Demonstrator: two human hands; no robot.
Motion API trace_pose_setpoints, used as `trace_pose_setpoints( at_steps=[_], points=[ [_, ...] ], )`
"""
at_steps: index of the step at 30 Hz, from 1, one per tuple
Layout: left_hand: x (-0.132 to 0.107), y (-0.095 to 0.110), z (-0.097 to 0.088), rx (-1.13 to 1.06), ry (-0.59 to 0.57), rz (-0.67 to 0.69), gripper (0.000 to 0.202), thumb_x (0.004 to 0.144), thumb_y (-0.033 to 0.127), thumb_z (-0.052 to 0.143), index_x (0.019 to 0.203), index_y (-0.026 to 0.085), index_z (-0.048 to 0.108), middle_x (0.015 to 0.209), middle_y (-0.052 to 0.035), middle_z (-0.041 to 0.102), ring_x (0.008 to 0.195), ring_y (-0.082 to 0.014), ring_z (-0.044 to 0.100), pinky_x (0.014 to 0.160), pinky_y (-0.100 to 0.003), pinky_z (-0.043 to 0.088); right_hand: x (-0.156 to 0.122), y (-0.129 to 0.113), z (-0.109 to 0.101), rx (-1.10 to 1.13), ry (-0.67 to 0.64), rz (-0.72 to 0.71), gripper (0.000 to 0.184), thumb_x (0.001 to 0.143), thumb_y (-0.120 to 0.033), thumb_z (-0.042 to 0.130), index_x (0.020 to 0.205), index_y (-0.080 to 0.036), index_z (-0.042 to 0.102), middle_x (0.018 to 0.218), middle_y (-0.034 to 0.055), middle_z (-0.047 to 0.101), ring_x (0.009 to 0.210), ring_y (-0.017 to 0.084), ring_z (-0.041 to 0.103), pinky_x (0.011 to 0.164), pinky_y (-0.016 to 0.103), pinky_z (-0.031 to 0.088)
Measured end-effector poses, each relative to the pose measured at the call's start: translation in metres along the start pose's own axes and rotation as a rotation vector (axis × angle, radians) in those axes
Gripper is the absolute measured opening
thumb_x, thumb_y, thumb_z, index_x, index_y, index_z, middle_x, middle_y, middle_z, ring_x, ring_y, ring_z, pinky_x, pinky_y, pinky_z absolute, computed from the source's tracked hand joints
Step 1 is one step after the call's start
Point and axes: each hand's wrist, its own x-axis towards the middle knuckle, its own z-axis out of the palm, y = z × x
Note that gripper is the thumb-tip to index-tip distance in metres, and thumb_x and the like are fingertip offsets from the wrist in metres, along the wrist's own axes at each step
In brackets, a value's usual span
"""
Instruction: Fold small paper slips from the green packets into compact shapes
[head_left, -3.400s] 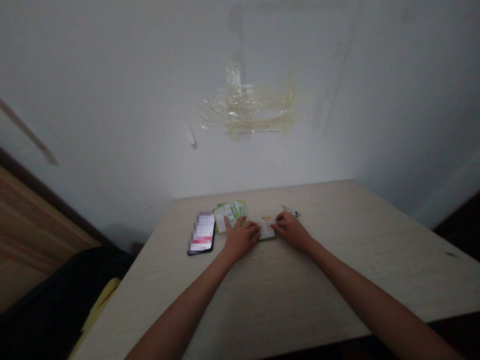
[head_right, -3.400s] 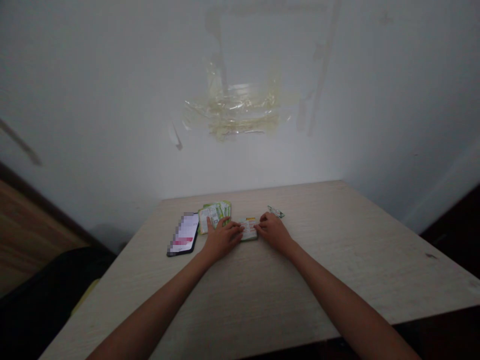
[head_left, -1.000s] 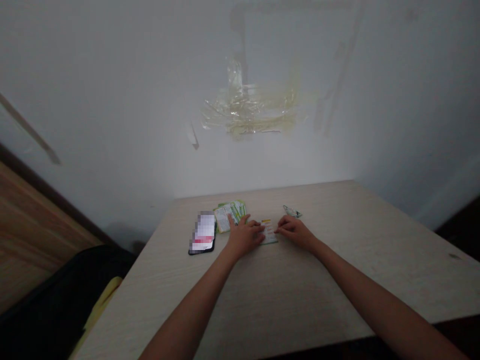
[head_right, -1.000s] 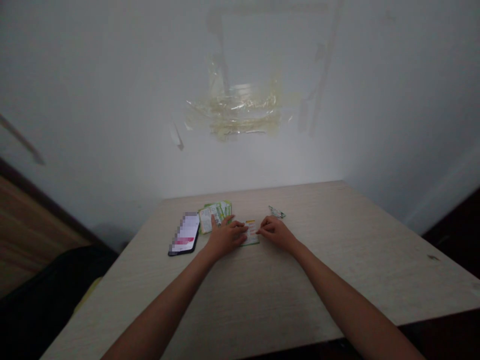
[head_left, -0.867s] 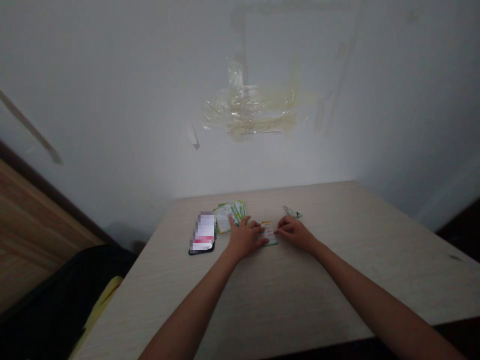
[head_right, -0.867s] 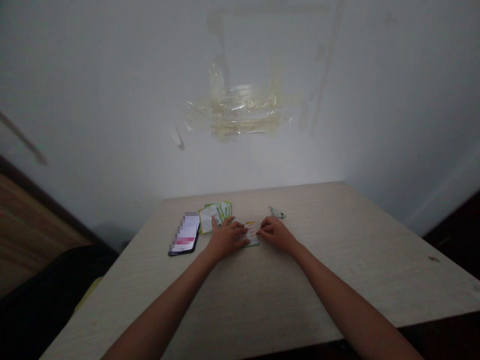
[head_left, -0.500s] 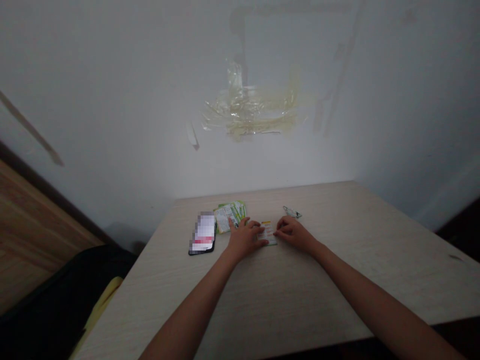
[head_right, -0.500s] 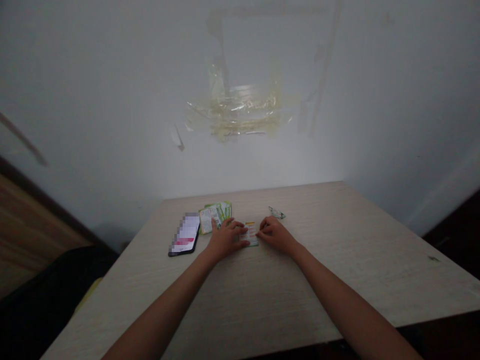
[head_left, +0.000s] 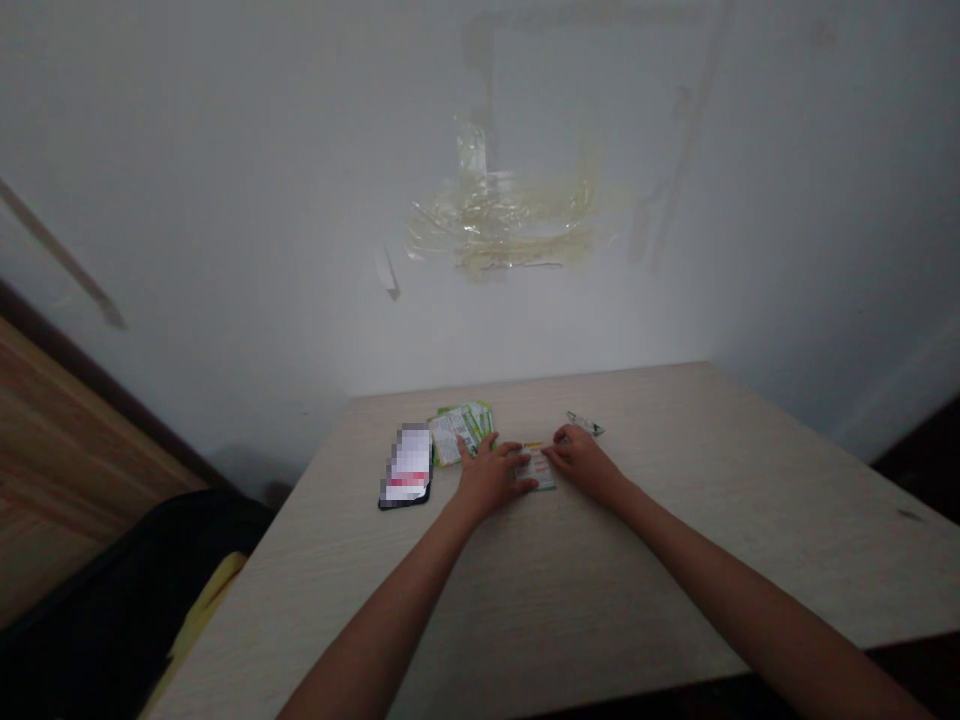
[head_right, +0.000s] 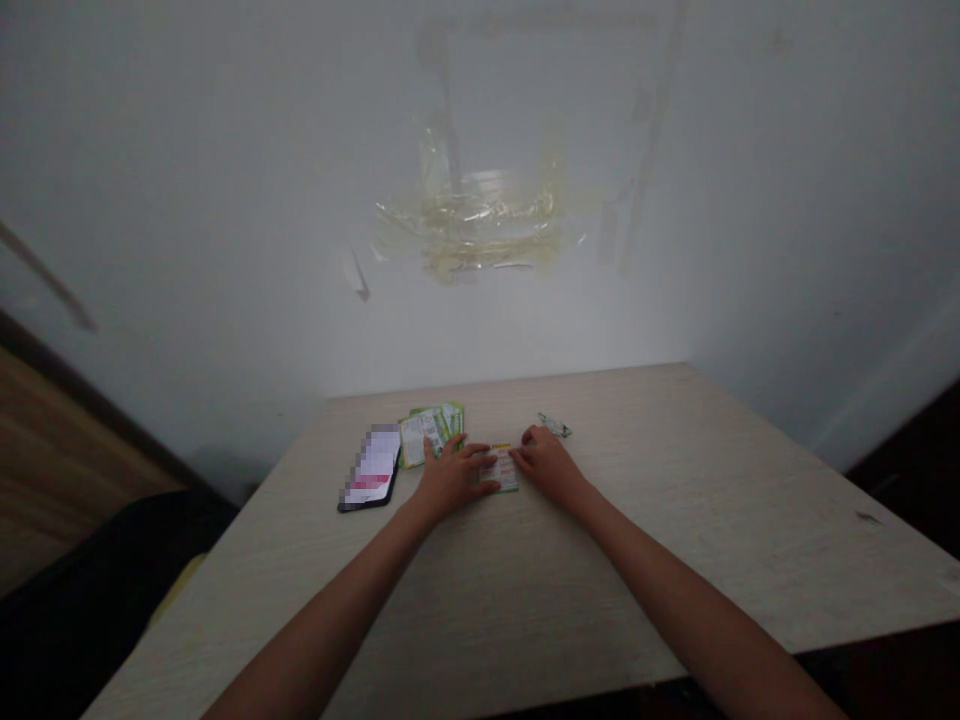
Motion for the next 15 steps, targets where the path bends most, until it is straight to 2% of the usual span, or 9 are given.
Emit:
trace_pose_setpoints(
  at_steps=[8,15],
  points=[
    [-0.001,-0.001,-0.001,-0.026,0.010,0.014,0.043,0.079,0.063,0.056,0.119,0.045,0.059,0.137,0.0049,0.055,0.136,-0.0359,0.031,0.100,-0.081,0.000,0.006,-0.008,0.003,-0.146,-0.020,0.056,0.025,0.094,-0.029,0.051,0.088,-0.019,0.074,0.087,0.0086,0.057,0.081,0.019,0.052,0.077,0.031,0.042],
    [-0.001,-0.001,-0.001,-0.013,0.003,0.014,0.045,0.080,0.063,0.055,0.121,0.044,0.058,0.137,0.0040,0.055,0.136,-0.0365,0.031,0.100,-0.081,0.001,0.006,-0.004,0.010,-0.186,0.016,0.062,0.026,0.094,-0.032,0.050,0.097,-0.021,0.073,0.087,0.0086,0.056,0.078,0.019,0.050,0.072,0.032,0.041]
  ],
)
